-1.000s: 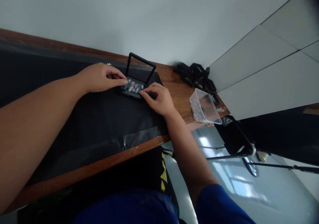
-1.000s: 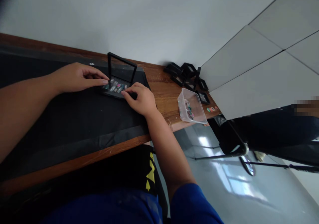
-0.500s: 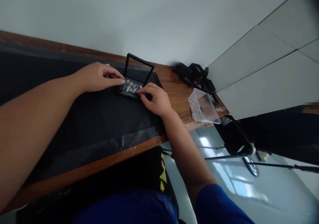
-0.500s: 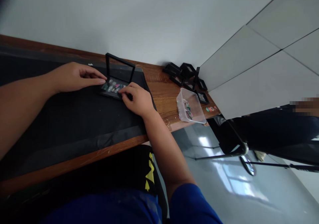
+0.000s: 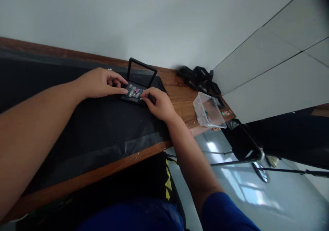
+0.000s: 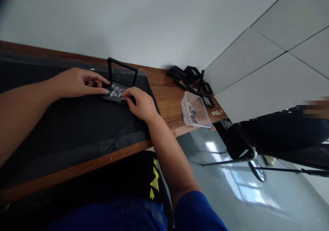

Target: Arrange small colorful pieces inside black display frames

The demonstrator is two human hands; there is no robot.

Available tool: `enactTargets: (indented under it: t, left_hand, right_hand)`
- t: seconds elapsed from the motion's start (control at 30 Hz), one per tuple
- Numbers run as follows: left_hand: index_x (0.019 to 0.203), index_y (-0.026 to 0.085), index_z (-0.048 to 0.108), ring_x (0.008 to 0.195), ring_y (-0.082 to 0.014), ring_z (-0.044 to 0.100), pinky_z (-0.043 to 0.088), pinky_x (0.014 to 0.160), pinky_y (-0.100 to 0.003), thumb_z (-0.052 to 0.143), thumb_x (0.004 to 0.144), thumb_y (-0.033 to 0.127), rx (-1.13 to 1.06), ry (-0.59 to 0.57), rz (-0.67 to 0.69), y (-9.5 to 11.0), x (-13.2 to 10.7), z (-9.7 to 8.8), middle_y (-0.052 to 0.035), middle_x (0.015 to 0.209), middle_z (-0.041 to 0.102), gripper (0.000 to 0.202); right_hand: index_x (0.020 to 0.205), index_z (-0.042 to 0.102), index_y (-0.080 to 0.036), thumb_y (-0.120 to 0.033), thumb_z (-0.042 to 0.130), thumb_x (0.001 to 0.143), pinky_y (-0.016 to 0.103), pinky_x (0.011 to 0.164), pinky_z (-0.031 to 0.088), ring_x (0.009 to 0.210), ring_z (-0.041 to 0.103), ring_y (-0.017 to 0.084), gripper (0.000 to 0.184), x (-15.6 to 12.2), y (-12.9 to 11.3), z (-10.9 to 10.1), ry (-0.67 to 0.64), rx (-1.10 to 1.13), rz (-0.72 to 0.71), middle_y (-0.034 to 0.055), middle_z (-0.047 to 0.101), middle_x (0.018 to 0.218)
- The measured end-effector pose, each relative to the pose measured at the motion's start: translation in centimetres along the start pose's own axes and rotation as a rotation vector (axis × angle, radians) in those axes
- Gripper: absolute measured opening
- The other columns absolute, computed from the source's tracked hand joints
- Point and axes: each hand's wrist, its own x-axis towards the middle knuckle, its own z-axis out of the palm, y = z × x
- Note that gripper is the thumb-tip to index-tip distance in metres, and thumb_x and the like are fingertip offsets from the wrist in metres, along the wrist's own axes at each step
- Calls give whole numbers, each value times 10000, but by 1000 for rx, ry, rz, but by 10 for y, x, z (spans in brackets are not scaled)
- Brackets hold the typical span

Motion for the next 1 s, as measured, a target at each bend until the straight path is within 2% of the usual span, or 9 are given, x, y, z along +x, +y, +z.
enactTargets:
  t: [0.13, 0.3, 0.4, 0.53, 0.63, 0.73, 0.83, 1.0]
  left_hand:
    - [1274, 259, 886, 783, -238, 618, 441, 730, -372, 785, 745, 785, 34, 5, 8, 2, 0, 0, -74, 984, 791, 752]
    - [1329, 264, 858, 799, -270, 647, 448, 749, -402, 793, 739, 755, 18, 51, -42, 5, 0, 5, -76, 1000, 799, 771]
    - [1304, 263, 863, 801, -281, 666, 458, 759, -418, 785, 744, 746, 19, 47, -60, 8, 0, 7, -80, 1014, 814, 744]
    - [1347, 255, 838, 864, -288, 698, 483, 814, -423, 777, 790, 727, 4, 89, -47, 6, 1, 8, -80, 1035, 837, 733]
    - [1405, 232, 781, 882, -277, 713, 494, 825, -416, 766, 846, 722, -60, 115, -14, 1, 3, 11, -80, 1054, 851, 744]
    - [1288, 254, 767, 880, -277, 730, 508, 813, -413, 815, 830, 719, -103, 134, -31, -3, 5, 14, -65, 1025, 846, 655]
    - [1172, 237, 729, 914, -284, 735, 521, 842, -424, 837, 830, 698, -84, 188, -65, -4, 6, 15, -64, 1017, 835, 584]
    - [1270, 262, 703, 921, -301, 739, 543, 864, -430, 864, 793, 676, -106, 211, -82, -4, 6, 15, -27, 944, 805, 652]
  right_hand:
    - [1161, 785, -212, -159, 677, 1063, 351, 918, 591, 988, 739, 216, 156, 0, 0, 0, 14, -10, 33, 73, 825, 1134]
    - [1234, 773, -228, -190, 698, 1038, 323, 739, 513, 747, 648, 160, 213, -3, -1, 1, 38, 34, 90, 33, 835, 1097]
    - [1244, 770, -233, -227, 730, 1011, 312, 695, 492, 702, 623, 145, 236, -4, -2, 1, 47, 63, 108, 22, 840, 1101]
    - [1199, 784, -231, -288, 779, 996, 327, 719, 508, 735, 635, 158, 211, -3, -2, 0, 43, 63, 88, 34, 840, 1107]
    - [1168, 786, -227, -268, 778, 998, 338, 757, 529, 763, 636, 168, 175, -1, -2, 1, 45, 81, 59, 41, 833, 1093]
    - [1195, 776, -232, -220, 742, 1010, 338, 777, 546, 766, 626, 166, 189, 0, -2, 2, 21, 101, 65, 36, 825, 1098]
    - [1303, 746, -244, -165, 689, 1018, 337, 794, 556, 776, 623, 165, 301, 0, -4, 3, -9, 112, 86, 33, 817, 1143]
    - [1468, 633, -259, -94, 617, 1007, 344, 814, 556, 809, 637, 176, 490, 1, -7, 3, -39, 138, 121, 32, 802, 1190]
